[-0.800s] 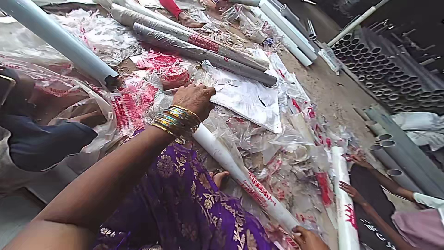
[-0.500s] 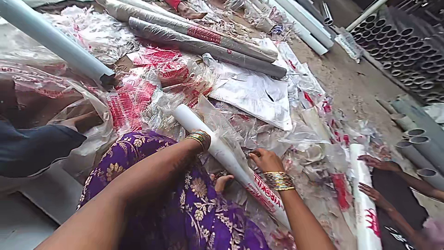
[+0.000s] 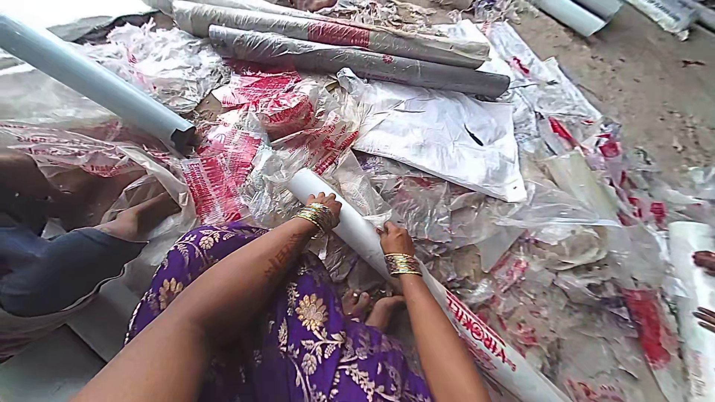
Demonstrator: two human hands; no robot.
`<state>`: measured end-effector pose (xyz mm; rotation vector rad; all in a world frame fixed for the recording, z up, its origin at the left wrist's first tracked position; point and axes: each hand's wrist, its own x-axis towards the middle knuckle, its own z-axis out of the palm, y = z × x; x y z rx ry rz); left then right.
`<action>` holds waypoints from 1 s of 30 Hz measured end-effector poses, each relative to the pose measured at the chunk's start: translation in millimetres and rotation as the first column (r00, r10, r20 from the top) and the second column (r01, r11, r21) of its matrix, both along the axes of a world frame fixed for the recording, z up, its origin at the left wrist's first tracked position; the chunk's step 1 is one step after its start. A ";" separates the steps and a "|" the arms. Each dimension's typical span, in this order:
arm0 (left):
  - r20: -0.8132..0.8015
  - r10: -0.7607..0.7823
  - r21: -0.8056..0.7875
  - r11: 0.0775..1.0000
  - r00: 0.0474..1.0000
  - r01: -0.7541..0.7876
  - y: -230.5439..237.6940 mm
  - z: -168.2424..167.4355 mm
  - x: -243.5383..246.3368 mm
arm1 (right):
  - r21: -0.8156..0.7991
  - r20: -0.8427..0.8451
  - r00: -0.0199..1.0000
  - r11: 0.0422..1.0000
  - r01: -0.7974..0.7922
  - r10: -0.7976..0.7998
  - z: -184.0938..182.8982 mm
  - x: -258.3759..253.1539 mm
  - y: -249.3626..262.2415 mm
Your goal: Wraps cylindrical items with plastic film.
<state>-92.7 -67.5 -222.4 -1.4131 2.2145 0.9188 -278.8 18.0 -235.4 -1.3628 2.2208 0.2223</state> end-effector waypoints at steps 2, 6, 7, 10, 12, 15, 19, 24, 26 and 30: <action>-0.012 0.041 -0.005 0.999 0.999 -0.041 -5.2 4.8 8.0 | -0.017 0.002 1.000 1.000 -0.001 0.001 3.9 2.8 1.8; -0.054 0.278 -0.104 0.954 0.959 -0.283 -20.5 1.3 34.7 | -0.073 0.084 0.996 0.996 0.042 -0.036 10.5 12.1 18.5; -0.058 0.347 -0.119 0.929 0.936 -0.351 -24.7 2.8 41.4 | -0.083 0.131 0.991 0.996 0.040 -0.029 11.4 11.3 22.4; -0.077 0.445 -0.143 0.881 0.892 -0.452 -29.7 -1.1 61.9 | -0.054 0.309 0.950 0.997 0.062 -0.043 8.9 4.5 27.2; -0.089 0.460 -0.132 0.874 0.883 -0.468 -28.7 -9.2 71.2 | -0.027 0.388 0.916 0.993 0.116 -0.097 -1.6 -1.4 25.9; -0.126 0.497 -0.150 0.846 0.858 -0.512 -26.4 -13.5 77.5 | -0.027 0.498 0.840 0.964 0.264 -0.216 -20.2 -7.4 26.3; -0.140 0.520 -0.178 0.824 0.843 -0.538 -24.8 -14.6 81.9 | -0.029 0.557 0.792 0.946 0.321 -0.252 -24.3 -6.2 29.9; -0.094 0.469 -0.205 0.854 0.878 -0.478 -38.9 -21.7 88.3 | -0.010 0.618 0.735 0.932 0.363 -0.280 -26.3 -7.6 31.6; -0.170 0.386 -0.265 0.868 0.907 -0.419 -40.7 -31.5 91.4 | -0.007 0.648 0.703 0.921 0.391 -0.293 -27.7 -8.1 34.2; -0.186 0.371 -0.253 0.876 0.910 -0.409 -41.6 -35.3 88.6 | -0.010 0.655 0.695 0.916 0.401 -0.297 -29.9 -8.8 33.4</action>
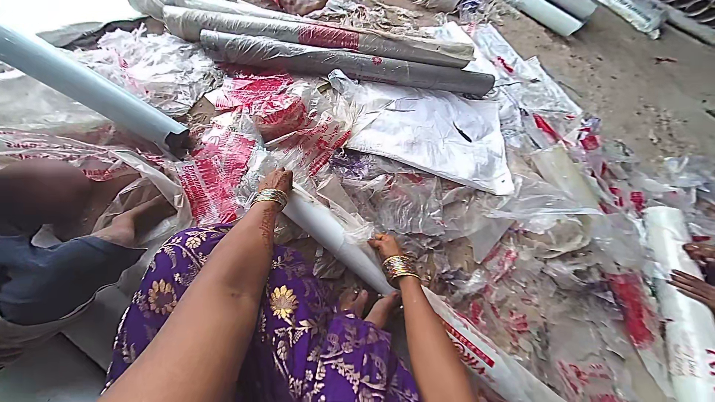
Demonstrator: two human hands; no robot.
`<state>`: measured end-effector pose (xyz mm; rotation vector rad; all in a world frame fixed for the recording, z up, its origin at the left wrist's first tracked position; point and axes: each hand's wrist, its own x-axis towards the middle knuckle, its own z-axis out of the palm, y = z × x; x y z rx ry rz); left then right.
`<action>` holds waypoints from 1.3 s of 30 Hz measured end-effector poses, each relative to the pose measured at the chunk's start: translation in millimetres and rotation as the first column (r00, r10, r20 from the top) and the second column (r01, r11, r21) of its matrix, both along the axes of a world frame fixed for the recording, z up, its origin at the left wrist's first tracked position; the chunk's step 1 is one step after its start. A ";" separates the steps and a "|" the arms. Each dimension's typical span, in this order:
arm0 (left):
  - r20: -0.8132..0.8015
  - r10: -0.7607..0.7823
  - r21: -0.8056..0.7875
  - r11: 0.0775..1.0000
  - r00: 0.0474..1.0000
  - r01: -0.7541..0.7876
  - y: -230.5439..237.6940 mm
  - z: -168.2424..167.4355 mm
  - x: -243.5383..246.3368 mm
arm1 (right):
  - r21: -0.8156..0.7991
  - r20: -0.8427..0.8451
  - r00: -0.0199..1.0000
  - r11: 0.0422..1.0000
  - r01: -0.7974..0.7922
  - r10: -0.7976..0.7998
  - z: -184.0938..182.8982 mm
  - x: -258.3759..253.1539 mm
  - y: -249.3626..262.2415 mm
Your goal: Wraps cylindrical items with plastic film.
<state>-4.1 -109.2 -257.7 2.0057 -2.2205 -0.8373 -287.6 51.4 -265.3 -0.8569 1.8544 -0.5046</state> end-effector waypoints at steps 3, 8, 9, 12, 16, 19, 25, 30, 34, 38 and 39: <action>0.042 0.011 0.020 1.000 0.999 -0.012 1.1 1.0 -4.5 | 0.020 -0.015 1.000 1.000 -0.016 0.017 1.0 0.7 -0.3; -0.027 0.026 -0.115 0.993 0.999 -0.029 2.9 17.1 -11.7 | 0.019 0.006 1.000 1.000 -0.002 0.002 1.4 -0.7 0.6; -0.114 0.098 -0.160 0.980 0.989 -0.115 -5.0 29.1 -12.9 | 0.013 0.023 1.000 1.000 0.014 -0.014 1.1 -0.8 0.9; -0.257 0.326 -0.128 0.922 0.910 -0.366 -35.1 62.0 11.4 | -0.019 0.041 0.999 0.999 0.032 -0.031 -3.4 1.3 3.7; -0.098 0.385 0.136 0.919 0.918 -0.370 -39.8 53.2 42.3 | -0.025 0.038 0.999 0.999 0.030 -0.029 -3.5 -1.3 4.8; 0.111 0.262 0.211 0.937 0.959 -0.280 -28.9 31.0 28.8 | -0.030 0.042 0.998 0.999 0.043 -0.041 -5.2 0.7 6.0; 0.099 0.123 0.220 0.965 0.987 -0.142 -18.6 17.5 18.5 | -0.037 0.075 0.995 0.997 0.064 -0.061 -0.6 1.7 8.0; 0.051 0.011 0.315 0.949 0.999 -0.027 -31.4 4.8 15.1 | -0.050 0.043 0.999 0.999 0.005 -0.003 -2.8 -0.4 8.2; -0.022 0.182 0.333 0.928 0.983 -0.164 -23.1 17.0 2.9 | -0.084 0.047 0.993 0.991 -0.104 0.108 12.8 -6.3 9.9; -0.335 0.249 0.226 0.958 0.909 -0.179 -26.4 -2.2 2.4 | -0.076 0.040 0.968 0.966 -0.246 0.249 41.2 -24.1 2.9; -0.350 0.234 0.206 0.964 0.907 -0.169 -28.5 -5.0 4.0 | -0.078 0.022 0.962 0.959 -0.271 0.273 40.6 -24.7 1.5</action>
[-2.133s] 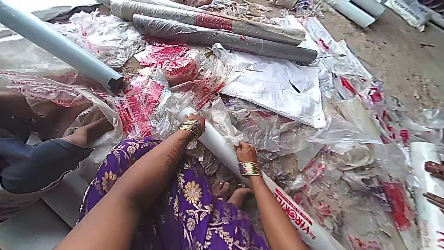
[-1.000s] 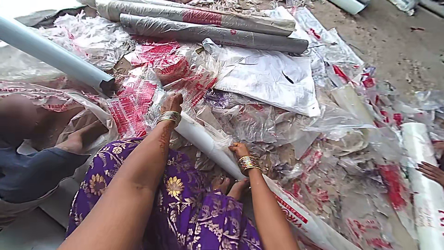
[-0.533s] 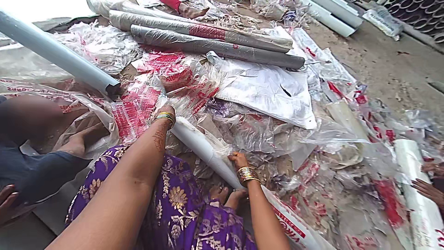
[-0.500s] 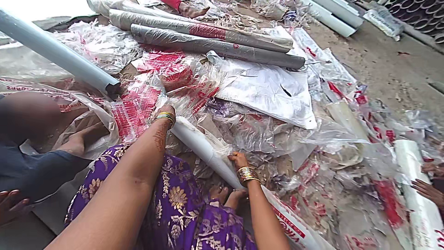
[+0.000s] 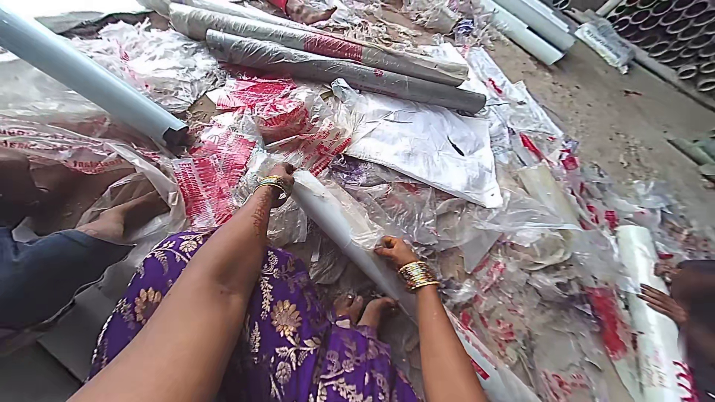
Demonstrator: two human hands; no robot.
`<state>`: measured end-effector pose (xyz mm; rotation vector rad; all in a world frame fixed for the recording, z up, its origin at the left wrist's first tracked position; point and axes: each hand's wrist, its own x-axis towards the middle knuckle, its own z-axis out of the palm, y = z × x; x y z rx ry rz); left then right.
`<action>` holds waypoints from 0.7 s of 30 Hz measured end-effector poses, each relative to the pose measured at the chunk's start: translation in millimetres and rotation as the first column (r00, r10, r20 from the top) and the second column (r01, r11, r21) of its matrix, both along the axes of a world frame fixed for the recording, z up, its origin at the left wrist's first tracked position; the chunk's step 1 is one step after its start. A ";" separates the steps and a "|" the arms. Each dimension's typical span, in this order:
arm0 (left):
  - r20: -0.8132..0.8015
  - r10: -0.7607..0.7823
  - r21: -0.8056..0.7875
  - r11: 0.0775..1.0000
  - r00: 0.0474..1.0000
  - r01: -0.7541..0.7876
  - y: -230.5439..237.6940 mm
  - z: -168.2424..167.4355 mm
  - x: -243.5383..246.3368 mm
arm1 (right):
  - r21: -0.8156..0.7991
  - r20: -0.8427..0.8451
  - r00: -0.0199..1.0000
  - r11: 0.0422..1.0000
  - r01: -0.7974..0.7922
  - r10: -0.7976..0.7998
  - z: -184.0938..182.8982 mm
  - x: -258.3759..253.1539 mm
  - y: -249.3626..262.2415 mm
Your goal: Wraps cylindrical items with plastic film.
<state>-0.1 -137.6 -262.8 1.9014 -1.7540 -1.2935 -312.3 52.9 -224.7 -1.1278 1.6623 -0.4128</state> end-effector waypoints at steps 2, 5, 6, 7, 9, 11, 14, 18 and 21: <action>0.069 -0.063 -0.011 0.998 0.996 0.064 0.7 -4.0 1.5 | 0.022 -0.078 0.996 0.999 -0.035 0.037 -8.8 3.9 -0.2; 0.182 -0.103 0.037 0.995 0.978 0.098 3.5 -1.3 -4.0 | 0.017 -0.134 0.990 0.999 0.047 -0.044 -28.0 7.1 4.2; 0.193 -0.085 0.041 0.996 0.977 0.078 3.0 1.4 -4.7 | 0.005 -0.112 0.991 0.997 0.074 -0.073 -31.7 6.3 4.8; 0.196 -0.063 0.036 0.998 0.979 0.057 2.3 2.1 -4.4 | 0.011 -0.084 0.992 0.996 0.092 -0.091 -32.1 5.7 5.7; 0.210 -0.029 0.033 0.999 0.977 0.023 -0.8 7.2 -4.1 | 0.033 -0.033 0.993 0.993 0.110 -0.109 -30.3 5.9 5.7; 0.251 -0.002 0.033 0.999 0.968 -0.006 -0.8 13.3 -7.1 | 0.043 0.027 0.991 0.990 0.132 -0.133 -30.2 7.2 7.7; 0.298 0.009 0.003 1.000 0.955 -0.011 7.2 21.1 -13.5 | 0.042 0.118 0.980 0.987 0.156 -0.160 -29.7 7.4 11.7; 0.287 0.036 -0.037 0.999 0.957 -0.026 11.8 22.8 -14.9 | 0.096 0.173 0.972 0.985 0.142 -0.157 -26.6 10.1 14.7; 0.329 0.021 -0.054 0.999 0.944 -0.004 15.6 21.9 -20.5 | 0.101 0.186 0.973 0.988 0.118 -0.135 -27.0 11.2 17.9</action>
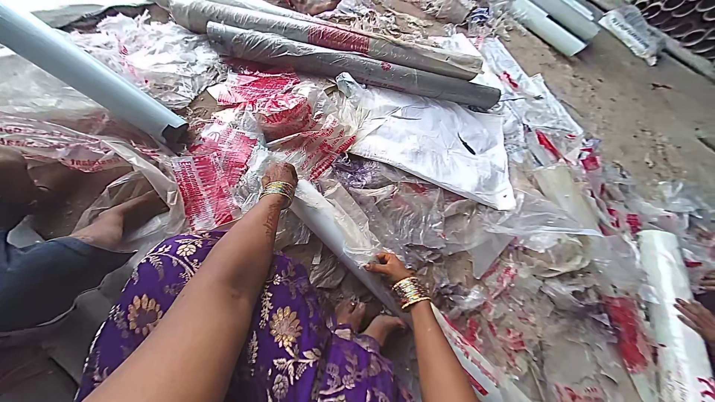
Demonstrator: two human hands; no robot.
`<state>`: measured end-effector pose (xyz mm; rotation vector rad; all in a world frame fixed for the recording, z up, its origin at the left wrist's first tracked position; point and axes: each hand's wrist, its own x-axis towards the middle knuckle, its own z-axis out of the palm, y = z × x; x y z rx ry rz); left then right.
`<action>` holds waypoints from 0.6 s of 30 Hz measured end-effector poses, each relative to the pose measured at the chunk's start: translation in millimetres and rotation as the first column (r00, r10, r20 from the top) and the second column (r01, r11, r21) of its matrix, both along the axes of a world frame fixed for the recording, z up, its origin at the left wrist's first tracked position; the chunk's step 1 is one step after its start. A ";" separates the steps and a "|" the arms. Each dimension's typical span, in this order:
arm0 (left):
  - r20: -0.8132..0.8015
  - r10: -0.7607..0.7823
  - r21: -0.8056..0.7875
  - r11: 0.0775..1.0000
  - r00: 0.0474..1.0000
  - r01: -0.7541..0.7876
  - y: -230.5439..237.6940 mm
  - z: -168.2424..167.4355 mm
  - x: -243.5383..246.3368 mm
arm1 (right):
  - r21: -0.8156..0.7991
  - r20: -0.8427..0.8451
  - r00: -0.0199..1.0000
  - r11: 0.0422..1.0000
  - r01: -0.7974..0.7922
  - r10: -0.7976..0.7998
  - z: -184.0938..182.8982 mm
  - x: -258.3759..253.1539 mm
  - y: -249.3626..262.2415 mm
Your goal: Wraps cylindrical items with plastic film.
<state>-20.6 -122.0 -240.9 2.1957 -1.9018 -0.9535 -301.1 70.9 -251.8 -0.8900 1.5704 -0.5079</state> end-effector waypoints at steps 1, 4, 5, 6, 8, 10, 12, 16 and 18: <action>0.041 -0.013 0.001 1.000 0.999 0.013 -2.1 -2.6 -1.0 | -0.007 -0.002 1.000 1.000 -0.004 0.004 -0.9 0.7 0.8; 0.112 -0.035 -0.055 0.998 0.993 0.041 -5.3 -12.8 -3.6 | -0.010 -0.013 1.000 1.000 -0.012 0.011 0.7 1.6 0.3; 0.111 -0.035 -0.070 0.997 0.993 0.043 -5.2 -14.9 -3.8 | -0.013 -0.015 1.000 1.000 -0.010 0.010 0.3 1.4 0.2; 0.116 -0.037 -0.070 0.997 0.993 0.045 -4.7 -14.4 -4.7 | -0.015 -0.017 1.000 1.000 -0.007 0.007 -0.2 1.1 0.3; 0.145 -0.055 -0.045 0.997 0.988 0.062 -3.6 -9.0 -6.9 | -0.009 -0.018 1.000 1.000 -0.009 0.009 0.1 1.1 0.5; 0.186 -0.079 -0.065 0.994 0.979 0.093 -3.0 -6.0 -8.8 | -0.012 -0.015 1.000 1.000 -0.015 0.014 0.1 2.0 0.0; 0.206 -0.104 -0.107 0.986 0.973 0.128 -1.9 -7.4 -12.3 | -0.021 -0.010 1.000 1.000 -0.006 0.005 -0.8 1.5 0.2; 0.269 -0.157 -0.173 0.963 0.950 0.207 1.3 -17.4 -16.6 | -0.042 0.002 1.000 0.999 0.019 -0.018 -2.2 1.3 1.1; 0.260 -0.132 -0.176 0.968 0.957 0.181 -1.2 -22.1 -16.1 | -0.042 0.004 1.000 0.999 0.025 -0.024 -2.9 1.6 0.2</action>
